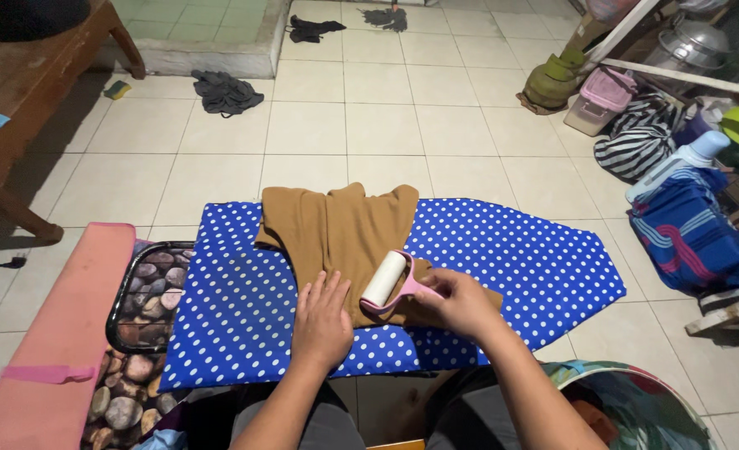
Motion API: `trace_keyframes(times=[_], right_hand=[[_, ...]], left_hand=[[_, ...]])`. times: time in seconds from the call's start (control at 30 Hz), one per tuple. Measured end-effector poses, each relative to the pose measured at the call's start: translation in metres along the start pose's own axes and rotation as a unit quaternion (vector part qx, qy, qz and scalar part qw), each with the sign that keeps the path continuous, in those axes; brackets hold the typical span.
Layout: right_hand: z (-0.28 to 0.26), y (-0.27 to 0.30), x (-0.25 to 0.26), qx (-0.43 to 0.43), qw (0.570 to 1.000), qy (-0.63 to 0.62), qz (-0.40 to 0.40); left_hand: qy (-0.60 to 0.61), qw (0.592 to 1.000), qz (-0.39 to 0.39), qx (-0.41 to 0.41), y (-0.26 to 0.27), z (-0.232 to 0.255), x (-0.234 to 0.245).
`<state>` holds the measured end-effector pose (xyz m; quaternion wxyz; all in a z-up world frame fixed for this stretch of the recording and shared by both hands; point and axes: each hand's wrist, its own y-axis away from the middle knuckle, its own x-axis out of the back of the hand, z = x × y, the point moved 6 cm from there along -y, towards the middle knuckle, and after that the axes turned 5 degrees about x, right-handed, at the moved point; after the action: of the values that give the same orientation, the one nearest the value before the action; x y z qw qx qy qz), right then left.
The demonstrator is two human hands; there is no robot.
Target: The person uses a pink lint roller to roll over a light blue baby onesie and then a brown long-sleeved shirt laid on a blue polka-dotted ironing board. The person flips and repositions the garments to cover different areas.
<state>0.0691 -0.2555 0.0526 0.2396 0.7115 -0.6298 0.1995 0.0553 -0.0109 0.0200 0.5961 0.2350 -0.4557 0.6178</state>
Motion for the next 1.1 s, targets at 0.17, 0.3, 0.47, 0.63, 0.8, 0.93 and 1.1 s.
trace_keyframes(times=[0.17, 0.3, 0.47, 0.63, 0.8, 0.93, 1.1], right_hand=[[0.023, 0.024, 0.033, -0.032, 0.999, 0.009, -0.006], [0.054, 0.043, 0.083, -0.068, 0.997, 0.033, 0.003], [0.104, 0.064, 0.13, -0.134, 0.99, -0.034, 0.008], [0.143, 0.085, 0.16, -0.176, 0.982, -0.015, 0.07], [0.168, 0.087, 0.168, -0.149, 0.966, -0.05, 0.207], [0.173, 0.083, 0.149, -0.134, 0.953, -0.088, 0.256], [0.153, 0.077, 0.131, -0.073, 0.947, -0.008, 0.314]], left_hand=[[0.0, 1.0, 0.003, -0.003, 0.0, -0.002, 0.0], [0.003, 1.0, 0.004, -0.005, 0.0, -0.002, -0.001], [0.001, 1.0, 0.005, -0.009, 0.0, -0.003, -0.002], [0.003, 1.0, 0.0, -0.023, 0.001, 0.001, 0.001], [0.01, 0.995, -0.053, -0.082, 0.005, 0.009, 0.013], [0.021, 0.995, -0.042, -0.091, 0.002, -0.003, 0.015], [0.037, 0.996, 0.025, -0.081, -0.002, -0.015, 0.007]])
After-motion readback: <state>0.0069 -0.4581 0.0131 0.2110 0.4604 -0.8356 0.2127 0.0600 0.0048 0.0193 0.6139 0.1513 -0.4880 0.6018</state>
